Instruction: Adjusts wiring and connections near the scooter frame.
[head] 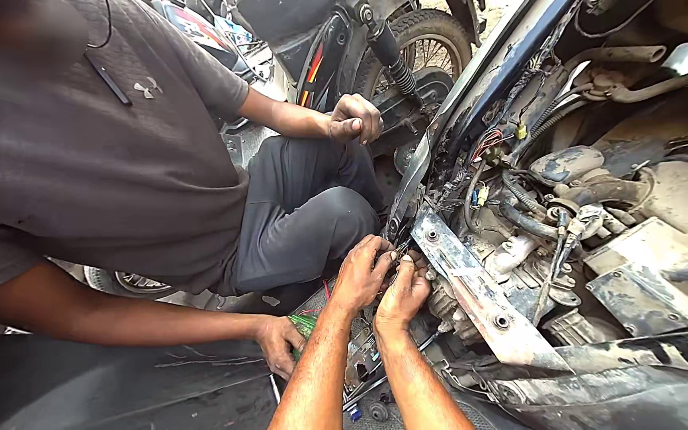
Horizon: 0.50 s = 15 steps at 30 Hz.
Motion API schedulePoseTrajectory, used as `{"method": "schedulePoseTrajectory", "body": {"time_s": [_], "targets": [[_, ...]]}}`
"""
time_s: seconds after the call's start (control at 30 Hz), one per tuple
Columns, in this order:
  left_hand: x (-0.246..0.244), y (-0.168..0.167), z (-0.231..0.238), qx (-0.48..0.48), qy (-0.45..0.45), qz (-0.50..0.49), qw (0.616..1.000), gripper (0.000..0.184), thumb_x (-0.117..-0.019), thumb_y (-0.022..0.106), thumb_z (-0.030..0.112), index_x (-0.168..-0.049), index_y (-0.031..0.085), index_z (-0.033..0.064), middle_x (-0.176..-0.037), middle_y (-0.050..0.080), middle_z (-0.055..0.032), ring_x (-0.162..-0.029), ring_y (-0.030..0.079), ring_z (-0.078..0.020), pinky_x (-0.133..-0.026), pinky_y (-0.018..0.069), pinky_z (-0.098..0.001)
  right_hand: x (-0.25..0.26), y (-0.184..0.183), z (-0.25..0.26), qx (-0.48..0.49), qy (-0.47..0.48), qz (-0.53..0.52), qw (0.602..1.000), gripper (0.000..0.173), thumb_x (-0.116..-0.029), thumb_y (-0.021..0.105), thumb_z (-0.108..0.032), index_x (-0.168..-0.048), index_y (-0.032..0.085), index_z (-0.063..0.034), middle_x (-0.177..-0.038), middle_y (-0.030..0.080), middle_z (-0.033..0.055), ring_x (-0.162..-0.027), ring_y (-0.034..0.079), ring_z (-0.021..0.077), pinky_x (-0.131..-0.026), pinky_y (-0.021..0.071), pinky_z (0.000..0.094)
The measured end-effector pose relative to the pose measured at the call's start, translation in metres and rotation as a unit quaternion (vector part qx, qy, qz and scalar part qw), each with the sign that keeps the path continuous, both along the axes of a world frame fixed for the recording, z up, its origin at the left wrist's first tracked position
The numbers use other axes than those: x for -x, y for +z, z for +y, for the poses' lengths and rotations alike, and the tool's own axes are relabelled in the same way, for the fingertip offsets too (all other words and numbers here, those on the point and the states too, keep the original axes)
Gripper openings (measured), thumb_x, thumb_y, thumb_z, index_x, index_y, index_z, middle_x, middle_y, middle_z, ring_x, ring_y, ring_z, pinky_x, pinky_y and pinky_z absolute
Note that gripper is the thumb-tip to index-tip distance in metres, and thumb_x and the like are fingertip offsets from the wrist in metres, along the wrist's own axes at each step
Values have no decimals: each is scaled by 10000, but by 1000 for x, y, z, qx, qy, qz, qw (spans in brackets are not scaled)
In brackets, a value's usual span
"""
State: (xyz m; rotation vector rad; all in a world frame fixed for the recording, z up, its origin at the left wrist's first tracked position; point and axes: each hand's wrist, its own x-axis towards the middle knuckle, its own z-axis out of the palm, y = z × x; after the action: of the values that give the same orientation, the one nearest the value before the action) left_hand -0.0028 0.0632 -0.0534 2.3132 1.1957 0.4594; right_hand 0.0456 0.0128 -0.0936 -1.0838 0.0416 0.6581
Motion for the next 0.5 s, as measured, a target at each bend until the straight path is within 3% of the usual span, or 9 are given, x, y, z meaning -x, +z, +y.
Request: {"method": "schedulePoseTrajectory", "body": {"time_s": [0.07,0.17,0.27,0.37,0.5], "targets": [[-2,-2,4,12,1,-3,1000,152,-1041,581,248,-1054,708,165,-1018,660,26,-919,653,-106,-813,576,-380,-2,7,1,13,8,35,999,246,-1028,645,-328,-1135,701,-114,-890,679,49,-663,623,136,-550,526,286],[-2,-2,3,15,4,-4,1000,152,-1039,585,256,-1057,710,172,-1011,656,28,-897,651,-103,-787,579,-379,-10,17,1,0,15,125,992,216,-1024,644,-328,-1049,700,-121,-867,649,35,-673,591,120,-576,500,285],[-2,-1,-1,0,8,-2,1000,166,-1043,574,284,-1053,705,183,-1016,654,24,-867,649,-114,-755,575,-389,-15,20,0,-26,22,144,989,316,-1035,564,-425,-918,646,-143,-768,564,13,-634,538,111,-576,476,297],[-8,-7,10,0,27,20,999,185,-1028,587,324,-1036,727,203,-986,663,57,-937,652,-88,-843,572,-383,-13,19,-4,-28,27,109,993,387,-1069,440,-466,-922,630,-163,-813,561,4,-719,557,114,-663,495,314],[-11,-9,11,-19,37,35,999,195,-1023,590,338,-1026,740,214,-966,665,59,-932,656,-98,-839,574,-407,-10,17,-4,-23,23,79,996,448,-1081,361,-485,-916,629,-166,-831,571,3,-763,572,116,-708,507,331]]}}
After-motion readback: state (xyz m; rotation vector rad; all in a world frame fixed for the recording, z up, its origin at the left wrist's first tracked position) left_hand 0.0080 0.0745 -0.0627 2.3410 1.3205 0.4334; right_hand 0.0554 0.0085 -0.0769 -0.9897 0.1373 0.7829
